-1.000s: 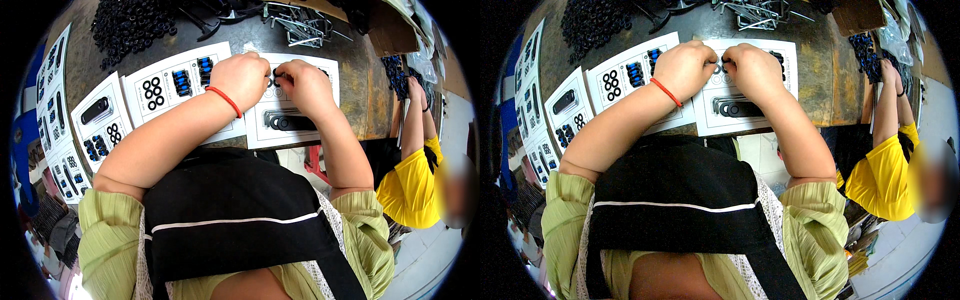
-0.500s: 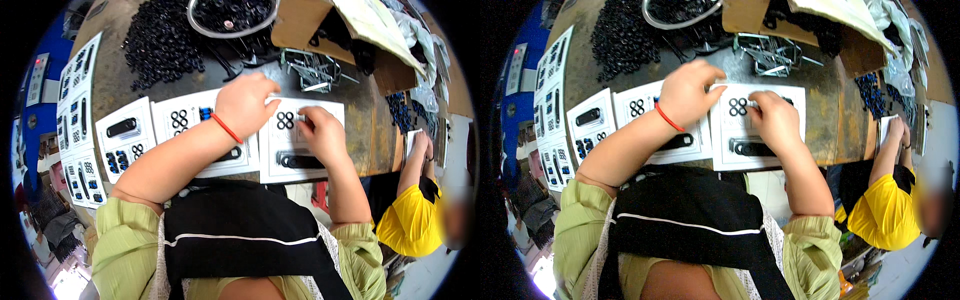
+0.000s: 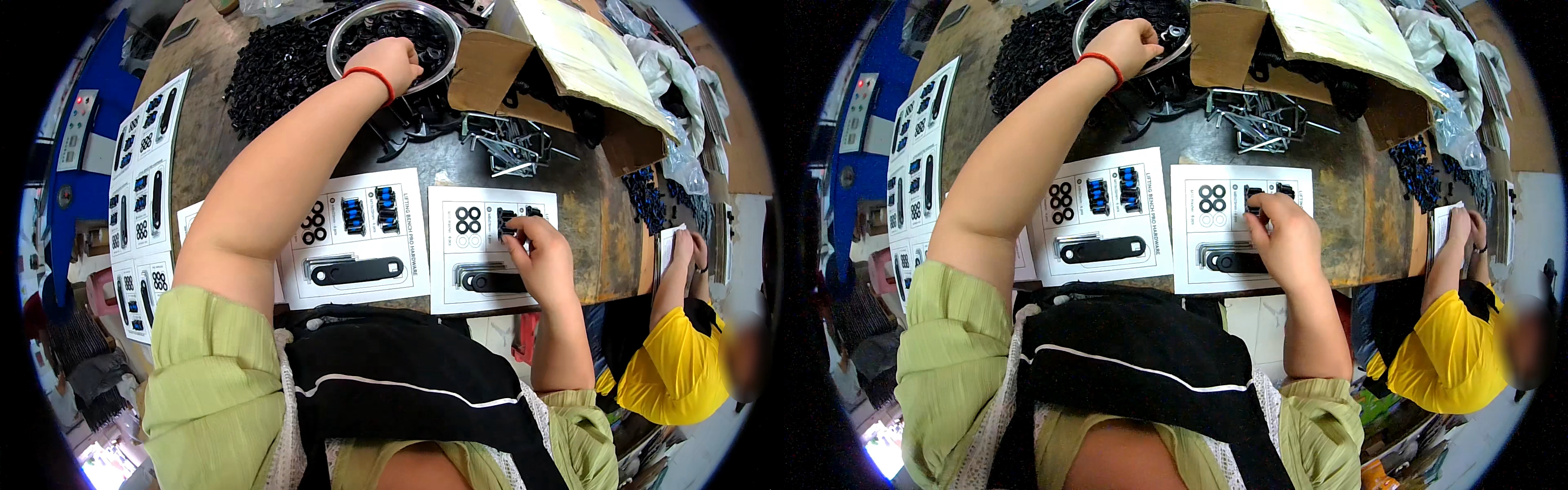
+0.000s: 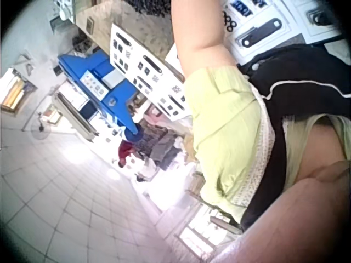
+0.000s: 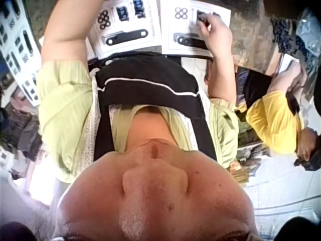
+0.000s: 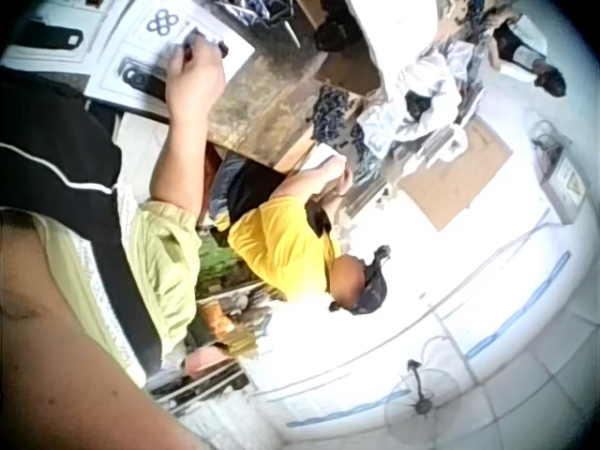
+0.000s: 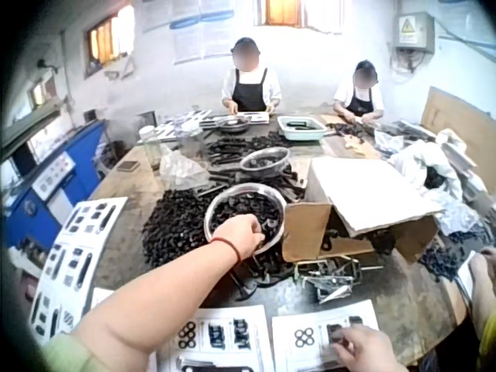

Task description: The person assembles lock components on white cardboard backing sheets at a workbench. They place black rubber gaskets, blue cylinders, and metal tools into designated slots, then position a black door handle and an Allen key. The person repeats this process for multiple units, stacking completed sheets on the table.

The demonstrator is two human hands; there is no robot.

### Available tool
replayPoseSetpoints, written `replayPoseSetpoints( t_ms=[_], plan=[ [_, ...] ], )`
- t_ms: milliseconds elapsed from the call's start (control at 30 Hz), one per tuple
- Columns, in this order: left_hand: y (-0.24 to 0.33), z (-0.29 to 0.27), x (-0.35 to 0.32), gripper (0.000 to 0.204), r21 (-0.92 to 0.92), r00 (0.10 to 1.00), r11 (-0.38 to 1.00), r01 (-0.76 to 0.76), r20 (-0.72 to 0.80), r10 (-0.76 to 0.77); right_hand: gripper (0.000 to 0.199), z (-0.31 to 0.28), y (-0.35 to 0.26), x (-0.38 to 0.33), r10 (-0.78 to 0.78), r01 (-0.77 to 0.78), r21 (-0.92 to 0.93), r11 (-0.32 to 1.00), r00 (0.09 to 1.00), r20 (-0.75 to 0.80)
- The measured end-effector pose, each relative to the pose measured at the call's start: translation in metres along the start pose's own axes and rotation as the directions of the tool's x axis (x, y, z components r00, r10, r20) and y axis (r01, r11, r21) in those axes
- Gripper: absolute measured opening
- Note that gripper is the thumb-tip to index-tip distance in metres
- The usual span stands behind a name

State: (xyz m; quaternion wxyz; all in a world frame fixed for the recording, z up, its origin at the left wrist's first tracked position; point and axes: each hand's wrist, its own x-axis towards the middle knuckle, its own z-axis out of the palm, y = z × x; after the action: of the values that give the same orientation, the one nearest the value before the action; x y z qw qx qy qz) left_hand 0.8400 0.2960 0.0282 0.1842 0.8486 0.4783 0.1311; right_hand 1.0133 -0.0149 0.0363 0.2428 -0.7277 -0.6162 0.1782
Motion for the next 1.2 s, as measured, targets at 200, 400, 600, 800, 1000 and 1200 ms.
replayPoseSetpoints(
  t_ms=[200, 400, 600, 800, 1000, 1200],
  plan=[
    [-0.006, 0.001, -0.007, 0.024, -0.077, 0.997, 0.997, 0.006, -0.075, -0.012, 0.019, -0.003, 0.009, -0.003, 0.069, -0.068, 0.042, 0.997, 0.997, -0.016],
    [0.004, 0.004, -0.008, 0.021, 0.112, 0.993, 0.988, -0.106, -0.041, 0.111, 0.02, 0.001, 0.002, 0.002, 0.037, -0.037, 0.034, 0.999, 0.999, 0.001],
    [-0.001, -0.002, -0.004, 0.024, -0.078, 0.999, 0.997, -0.019, -0.027, 0.017, 0.019, 0.002, 0.009, -0.002, 0.049, -0.047, 0.081, 0.996, 0.999, -0.012],
    [-0.022, -0.01, -0.005, 0.035, -0.196, 0.993, 0.98, 0.042, -0.096, -0.062, 0.019, -0.002, 0.012, 0.001, 0.065, -0.064, 0.062, 0.996, 0.998, -0.006],
    [-0.026, -0.014, -0.011, 0.036, -0.179, 0.991, 0.979, 0.099, -0.069, -0.113, 0.019, -0.001, 0.003, 0.006, 0.019, -0.019, 0.049, 0.999, 1.0, -0.001],
    [-0.032, -0.015, -0.019, 0.033, -0.14, 0.981, 0.989, 0.044, -0.18, -0.069, 0.019, 0.001, -0.003, 0.012, 0.022, -0.022, 0.03, 0.999, 0.999, 0.024]
  ],
)
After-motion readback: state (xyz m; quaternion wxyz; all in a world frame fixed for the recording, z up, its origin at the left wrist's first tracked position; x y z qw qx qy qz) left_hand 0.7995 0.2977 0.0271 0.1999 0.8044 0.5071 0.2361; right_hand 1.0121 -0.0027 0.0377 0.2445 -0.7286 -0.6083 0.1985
